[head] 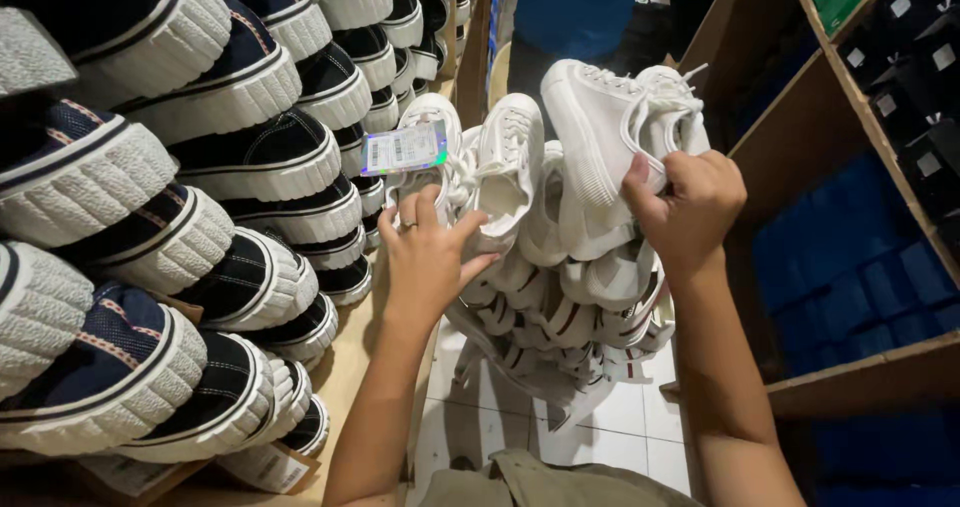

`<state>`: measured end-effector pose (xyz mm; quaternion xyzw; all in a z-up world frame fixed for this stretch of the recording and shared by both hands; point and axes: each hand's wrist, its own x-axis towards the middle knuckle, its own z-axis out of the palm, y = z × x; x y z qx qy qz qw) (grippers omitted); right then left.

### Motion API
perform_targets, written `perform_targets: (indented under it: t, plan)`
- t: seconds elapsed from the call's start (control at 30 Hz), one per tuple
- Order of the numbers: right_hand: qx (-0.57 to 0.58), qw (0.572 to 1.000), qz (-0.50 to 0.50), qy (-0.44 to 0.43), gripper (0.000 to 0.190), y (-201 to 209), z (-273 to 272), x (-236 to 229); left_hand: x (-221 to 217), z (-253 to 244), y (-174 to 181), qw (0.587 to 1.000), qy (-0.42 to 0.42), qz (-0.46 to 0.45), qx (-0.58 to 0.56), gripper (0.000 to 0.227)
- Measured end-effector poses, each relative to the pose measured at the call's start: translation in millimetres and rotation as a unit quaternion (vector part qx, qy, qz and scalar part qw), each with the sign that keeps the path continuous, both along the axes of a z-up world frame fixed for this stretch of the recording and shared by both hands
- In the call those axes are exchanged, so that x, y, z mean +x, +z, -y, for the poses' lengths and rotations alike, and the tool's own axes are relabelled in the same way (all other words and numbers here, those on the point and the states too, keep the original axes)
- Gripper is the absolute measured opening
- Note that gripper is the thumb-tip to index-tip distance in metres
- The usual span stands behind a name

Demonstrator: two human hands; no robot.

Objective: The person removes white sneakers from a wooden shelf and places them onto a white plastic rack, then moves the rack and reorganizes more shoes on the shelf by hand.

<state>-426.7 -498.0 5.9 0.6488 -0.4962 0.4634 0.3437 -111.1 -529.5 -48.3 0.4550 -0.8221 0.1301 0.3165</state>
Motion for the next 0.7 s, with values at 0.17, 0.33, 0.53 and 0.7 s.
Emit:
perform_targets:
  t: [0.17, 0.33, 0.53, 0.7]
  plan:
    - [0.002, 1.0, 0.001, -0.021, 0.053, -8.5, -4.5, -5.0, 0.0, 3.7, -6.8, 1.0, -0.002, -0.012, 0.002, 0.056]
    - [0.016, 0.998, -0.013, -0.051, 0.053, -4.8, -11.1, 5.1, -0.6, 5.3, -10.7, 1.0, -0.006, -0.02, 0.002, 0.059]
    - [0.027, 0.998, -0.035, -0.054, 0.055, -8.7, -4.1, 26.9, -0.1, 5.9, -12.9, 1.0, -0.006, -0.03, -0.001, 0.057]
    - [0.041, 0.995, -0.056, -0.077, 0.055, -9.3, -2.5, 39.5, -0.8, 7.4, -17.5, 0.999, -0.009, -0.041, -0.006, 0.056]
